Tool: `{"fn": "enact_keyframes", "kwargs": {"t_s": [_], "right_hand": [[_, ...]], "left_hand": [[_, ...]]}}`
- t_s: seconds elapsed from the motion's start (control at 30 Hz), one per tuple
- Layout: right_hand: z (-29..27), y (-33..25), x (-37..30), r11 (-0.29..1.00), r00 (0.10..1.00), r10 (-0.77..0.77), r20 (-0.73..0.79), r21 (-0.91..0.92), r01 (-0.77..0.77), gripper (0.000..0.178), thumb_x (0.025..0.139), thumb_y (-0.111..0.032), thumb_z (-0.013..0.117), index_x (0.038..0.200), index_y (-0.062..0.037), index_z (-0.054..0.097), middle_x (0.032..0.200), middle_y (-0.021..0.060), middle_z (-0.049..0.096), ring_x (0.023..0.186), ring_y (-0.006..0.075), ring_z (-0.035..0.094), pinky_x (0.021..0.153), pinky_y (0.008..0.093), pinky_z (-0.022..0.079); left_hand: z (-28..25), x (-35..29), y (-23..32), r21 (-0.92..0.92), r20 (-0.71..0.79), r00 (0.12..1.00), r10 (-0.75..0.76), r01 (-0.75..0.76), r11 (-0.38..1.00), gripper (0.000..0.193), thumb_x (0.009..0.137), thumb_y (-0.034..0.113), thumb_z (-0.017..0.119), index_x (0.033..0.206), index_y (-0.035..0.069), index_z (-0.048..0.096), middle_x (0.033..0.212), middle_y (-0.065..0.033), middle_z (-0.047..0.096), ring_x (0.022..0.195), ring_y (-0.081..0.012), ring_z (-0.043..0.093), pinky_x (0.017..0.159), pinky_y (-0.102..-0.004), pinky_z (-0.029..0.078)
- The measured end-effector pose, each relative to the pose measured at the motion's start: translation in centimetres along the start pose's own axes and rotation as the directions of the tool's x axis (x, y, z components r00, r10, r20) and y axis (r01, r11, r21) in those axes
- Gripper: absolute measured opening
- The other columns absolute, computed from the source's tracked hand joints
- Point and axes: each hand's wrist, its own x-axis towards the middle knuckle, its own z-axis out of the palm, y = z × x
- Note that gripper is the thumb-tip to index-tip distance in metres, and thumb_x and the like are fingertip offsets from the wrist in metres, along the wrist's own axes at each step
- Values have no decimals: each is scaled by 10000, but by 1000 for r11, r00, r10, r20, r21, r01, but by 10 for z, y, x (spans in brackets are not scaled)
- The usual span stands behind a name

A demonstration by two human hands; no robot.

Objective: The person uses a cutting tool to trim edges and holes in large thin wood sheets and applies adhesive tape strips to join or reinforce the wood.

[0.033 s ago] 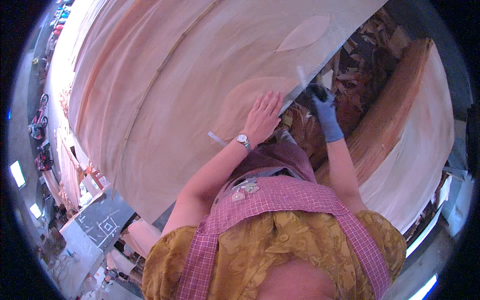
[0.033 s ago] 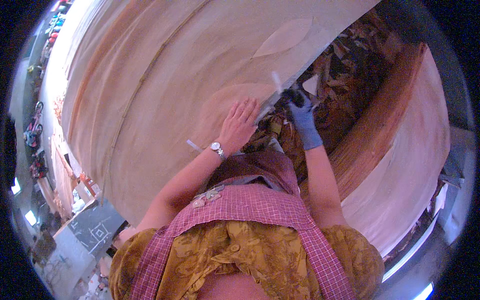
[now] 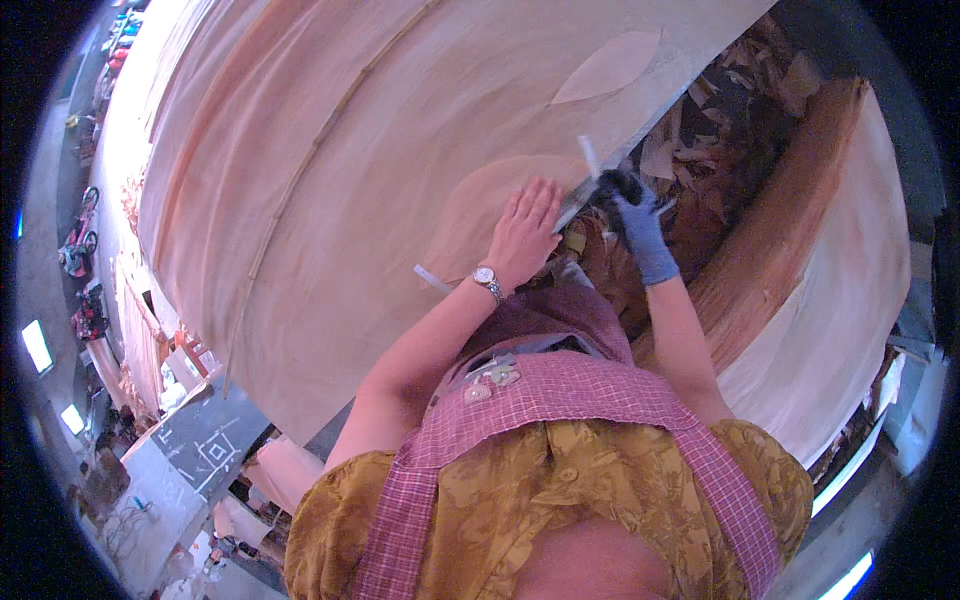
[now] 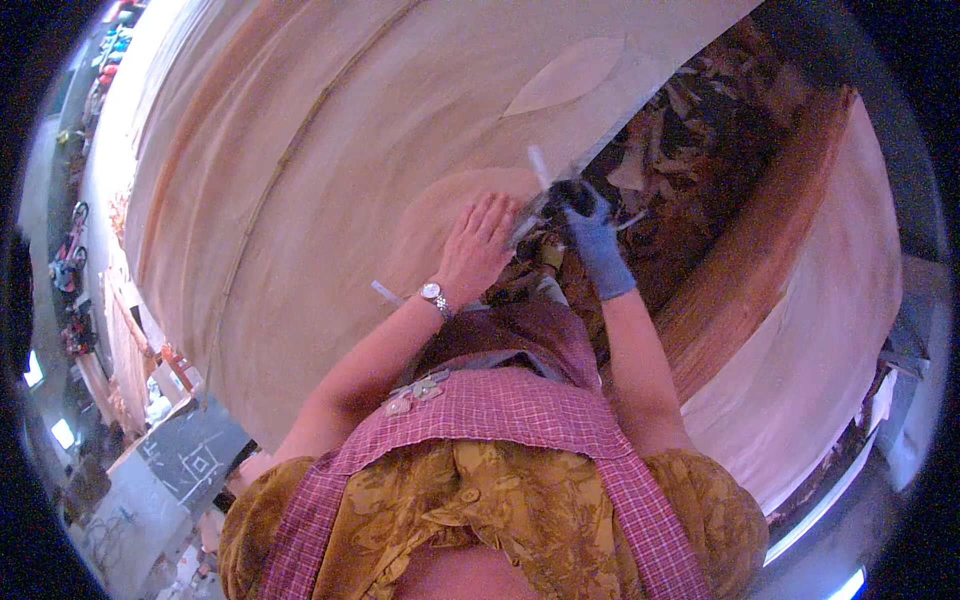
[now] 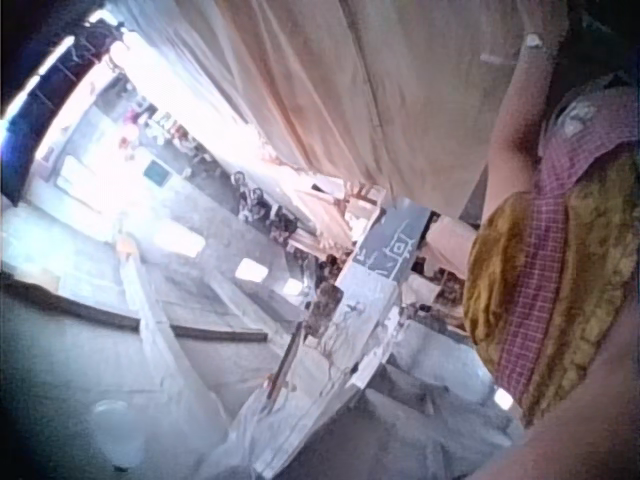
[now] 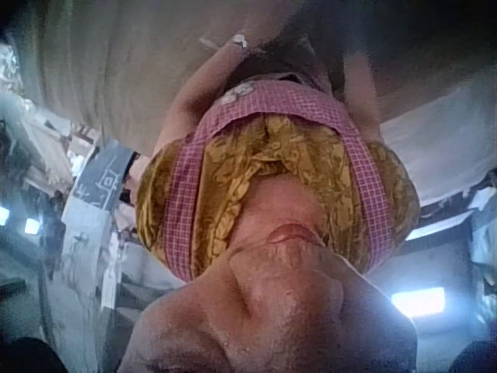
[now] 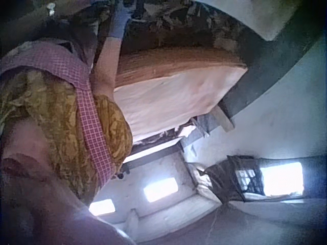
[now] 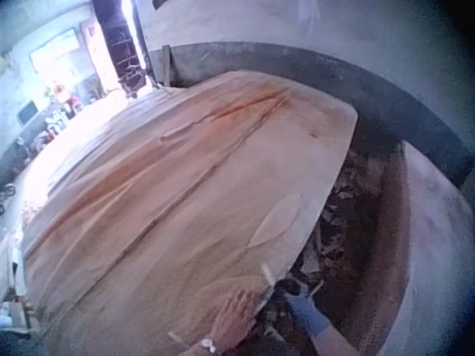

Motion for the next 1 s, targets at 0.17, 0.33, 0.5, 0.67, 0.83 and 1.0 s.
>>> {"fn": "enact_keyframes", "kwargs": {"t_s": [0.17,0.33,0.5,0.67,0.83,1.0], "right_hand": [[31,23,8,972,976,210,56,-123,-202,181,909,-136,633,1015,5,671,872,102,715,764,192,664,681,356,514],[33,6,14,851,992,22,122,-523,46,250,910,-223,644,1045,-13,630,882,181,697,792,313,682,692,392,519],[5,-36,22,570,975,106,193,-815,99,356,924,-183,626,1239,-38,545,942,167,691,793,268,679,727,354,529],[5,-87,19,979,900,198,388,-33,-201,357,934,-26,579,1288,-40,527,991,63,656,862,135,641,768,277,523],[47,-77,2,959,849,258,462,-15,-283,334,928,-100,640,1238,-15,551,990,67,668,867,134,643,788,275,524],[73,-63,-6,907,760,420,496,-195,-374,204,924,-157,661,1045,7,661,900,57,698,780,99,641,719,258,518]], "left_hand": [[-8,26,3,88,9,998,-55,54,995,671,837,264,626,1439,55,416,1510,-95,394,1322,-273,415,1099,-431,322],[-1,54,-9,244,87,996,0,-21,969,553,861,268,609,1383,117,506,1509,-67,405,1188,-270,480,952,-406,423],[-9,59,-5,216,7,1000,-20,18,976,449,878,271,597,1301,121,580,1472,-81,449,1121,-264,511,906,-393,442],[-26,58,-9,-228,-146,939,-311,274,934,357,845,307,701,1124,90,654,1293,-139,563,1003,-281,567,840,-392,467],[-46,39,-18,-677,324,617,-717,681,280,276,809,288,760,922,49,679,1036,-132,610,850,-225,585,737,-345,481],[-37,-4,-83,-506,-212,534,-818,657,559,283,791,271,769,928,47,665,982,-130,599,830,-236,582,713,-367,477]]}}
